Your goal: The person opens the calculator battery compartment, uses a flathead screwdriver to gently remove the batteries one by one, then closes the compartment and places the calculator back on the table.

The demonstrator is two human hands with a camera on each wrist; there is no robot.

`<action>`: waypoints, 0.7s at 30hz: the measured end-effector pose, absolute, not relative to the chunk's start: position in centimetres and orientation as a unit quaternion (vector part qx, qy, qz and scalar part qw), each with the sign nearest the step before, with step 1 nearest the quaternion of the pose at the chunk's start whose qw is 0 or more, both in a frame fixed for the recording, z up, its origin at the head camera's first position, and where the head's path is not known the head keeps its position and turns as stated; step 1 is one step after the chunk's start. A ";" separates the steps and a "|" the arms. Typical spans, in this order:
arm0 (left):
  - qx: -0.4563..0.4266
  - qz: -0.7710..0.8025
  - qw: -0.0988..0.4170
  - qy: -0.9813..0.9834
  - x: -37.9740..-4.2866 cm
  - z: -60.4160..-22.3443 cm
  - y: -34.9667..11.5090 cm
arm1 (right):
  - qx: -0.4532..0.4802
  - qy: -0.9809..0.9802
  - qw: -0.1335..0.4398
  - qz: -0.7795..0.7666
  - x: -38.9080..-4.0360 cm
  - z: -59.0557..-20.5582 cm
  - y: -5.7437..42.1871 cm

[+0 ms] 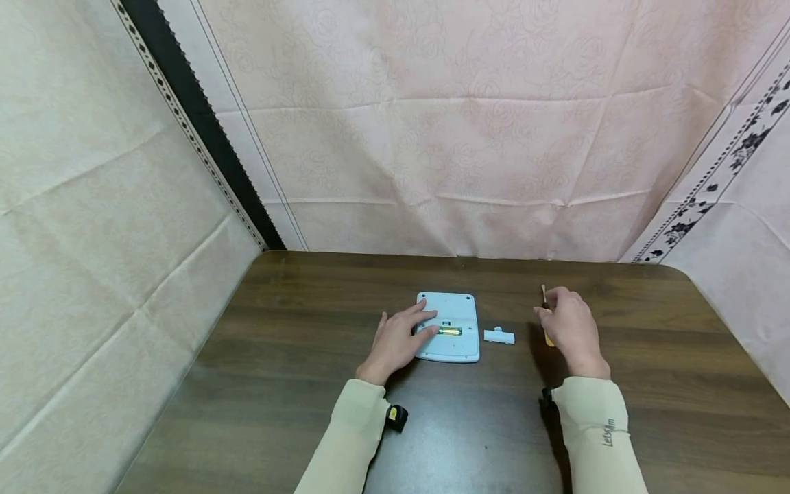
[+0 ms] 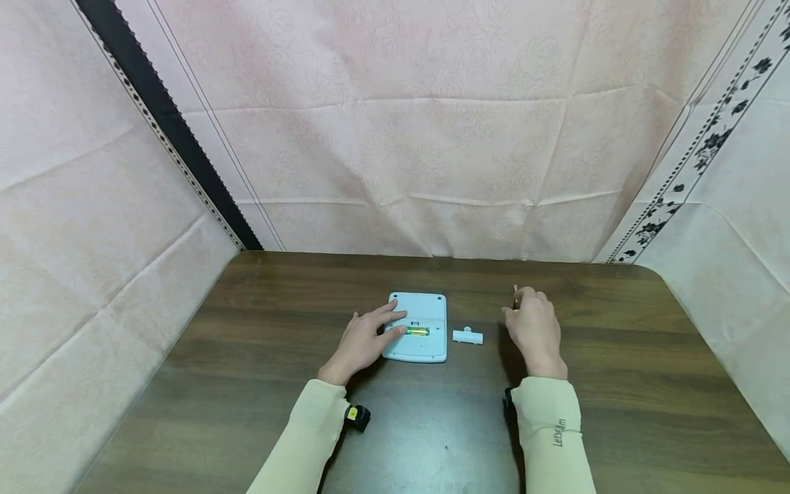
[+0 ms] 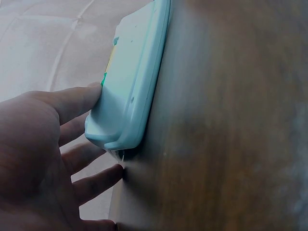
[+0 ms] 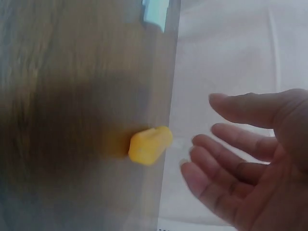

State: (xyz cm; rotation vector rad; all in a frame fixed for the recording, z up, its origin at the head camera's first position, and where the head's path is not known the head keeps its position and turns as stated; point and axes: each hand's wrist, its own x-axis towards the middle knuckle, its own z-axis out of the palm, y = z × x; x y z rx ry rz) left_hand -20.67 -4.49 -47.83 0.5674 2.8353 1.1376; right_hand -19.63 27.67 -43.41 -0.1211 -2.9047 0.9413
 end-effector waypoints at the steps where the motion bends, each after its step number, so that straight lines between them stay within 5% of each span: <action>1: 0.182 0.367 0.017 0.912 -20.7 -47.8 -4.5 | -0.047 -0.950 0.036 0.306 -19.6 -43.4 27.9; 21: 0.184 0.369 0.016 0.911 -20.7 -47.9 -4.5 | -0.101 -0.949 -0.093 0.285 -19.1 -43.4 29.5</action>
